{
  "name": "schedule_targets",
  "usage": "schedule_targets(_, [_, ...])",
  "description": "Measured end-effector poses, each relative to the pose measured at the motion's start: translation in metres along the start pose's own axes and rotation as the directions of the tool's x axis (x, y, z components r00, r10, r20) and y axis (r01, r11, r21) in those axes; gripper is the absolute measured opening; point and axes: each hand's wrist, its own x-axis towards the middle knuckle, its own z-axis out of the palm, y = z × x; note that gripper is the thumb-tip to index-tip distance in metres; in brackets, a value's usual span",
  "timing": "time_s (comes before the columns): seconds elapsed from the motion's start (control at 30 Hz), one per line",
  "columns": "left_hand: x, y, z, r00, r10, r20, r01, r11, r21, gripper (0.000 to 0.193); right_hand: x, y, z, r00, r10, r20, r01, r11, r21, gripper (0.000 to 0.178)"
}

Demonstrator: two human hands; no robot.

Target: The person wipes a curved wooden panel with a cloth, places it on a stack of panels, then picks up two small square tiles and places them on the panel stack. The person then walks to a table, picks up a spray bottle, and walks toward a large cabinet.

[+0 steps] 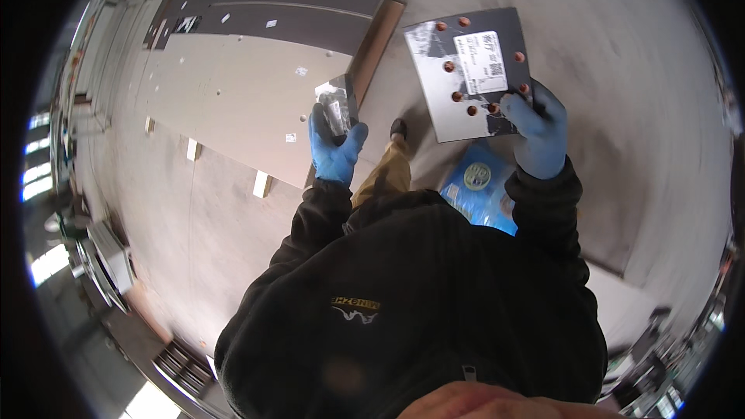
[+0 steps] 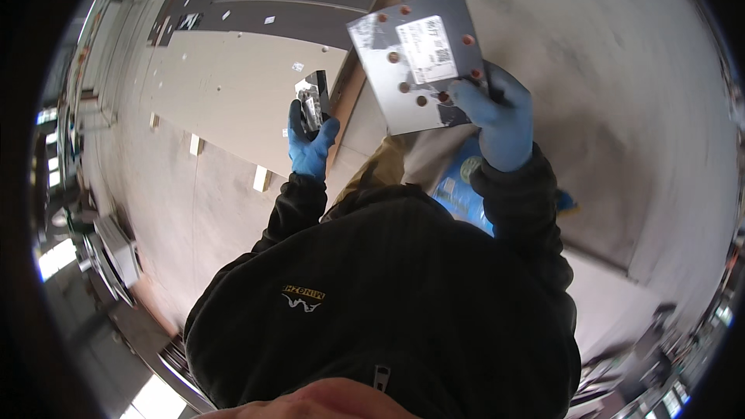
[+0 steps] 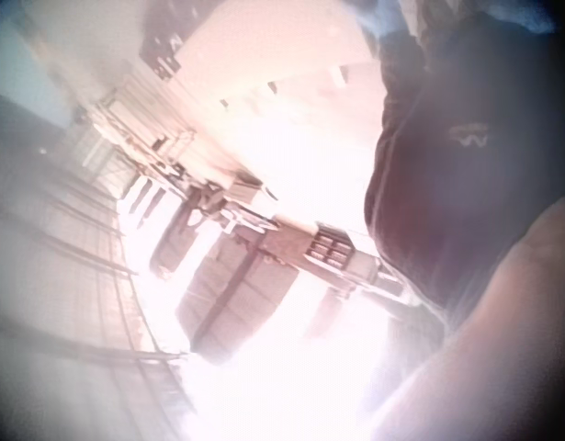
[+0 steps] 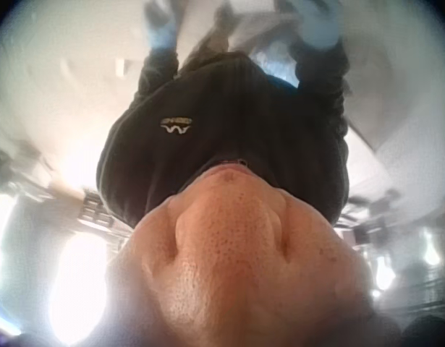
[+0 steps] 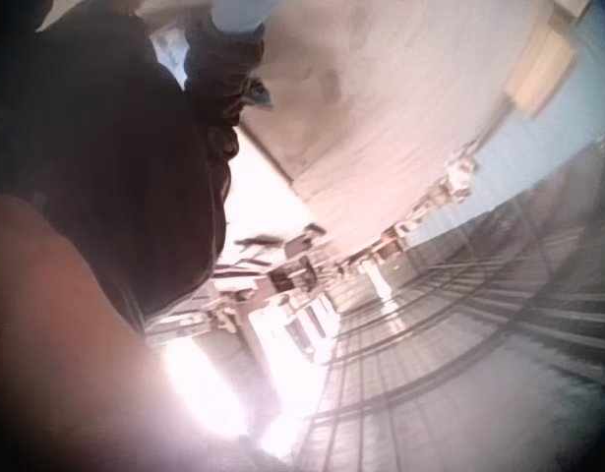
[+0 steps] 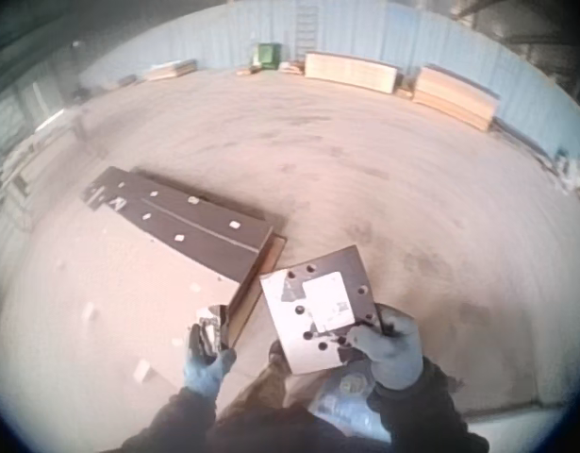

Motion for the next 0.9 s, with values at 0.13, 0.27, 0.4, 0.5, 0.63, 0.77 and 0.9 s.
schedule_targets(0.13, [0.092, -0.010, 0.036, 0.972, 0.227, -0.066, -0.200, 0.938, 0.282, 0.103, 0.115, 0.028, -0.014, 0.997, 0.020, -0.074, -0.035, 0.980, -0.198, 0.022])
schedule_targets(0.27, [0.210, 0.025, 0.095, 0.892, 0.451, -0.021, -0.328, 0.680, 0.656, 0.106, 0.231, 0.038, -0.029, 0.977, 0.163, -0.138, -0.174, 0.982, -0.075, 0.028])
schedule_targets(0.4, [0.311, 0.073, 0.176, 0.875, 0.481, 0.062, -0.397, 0.636, 0.661, 0.107, 0.337, 0.036, -0.076, 0.968, 0.177, -0.179, -0.190, 0.980, -0.061, 0.033])
schedule_targets(0.5, [0.387, 0.084, 0.235, 0.825, 0.560, 0.077, -0.433, 0.539, 0.723, 0.109, 0.424, 0.061, -0.111, 0.967, 0.191, -0.169, -0.210, 0.972, -0.107, 0.040])
schedule_targets(0.63, [0.482, 0.108, 0.321, 0.724, 0.688, 0.051, -0.514, 0.489, 0.704, 0.110, 0.551, 0.075, -0.155, 0.968, 0.201, -0.148, -0.205, 0.979, -0.007, 0.032])
schedule_targets(0.77, [0.566, 0.157, 0.415, 0.922, 0.376, -0.091, -0.378, 0.926, -0.007, 0.103, 0.712, 0.050, -0.170, 0.939, 0.313, 0.143, -0.337, 0.921, 0.197, 0.041])
schedule_targets(0.9, [0.652, 0.205, 0.472, 0.950, 0.208, -0.231, -0.205, 0.978, 0.038, 0.097, 0.853, 0.020, -0.142, 0.928, 0.207, 0.310, -0.267, 0.949, 0.166, 0.042])
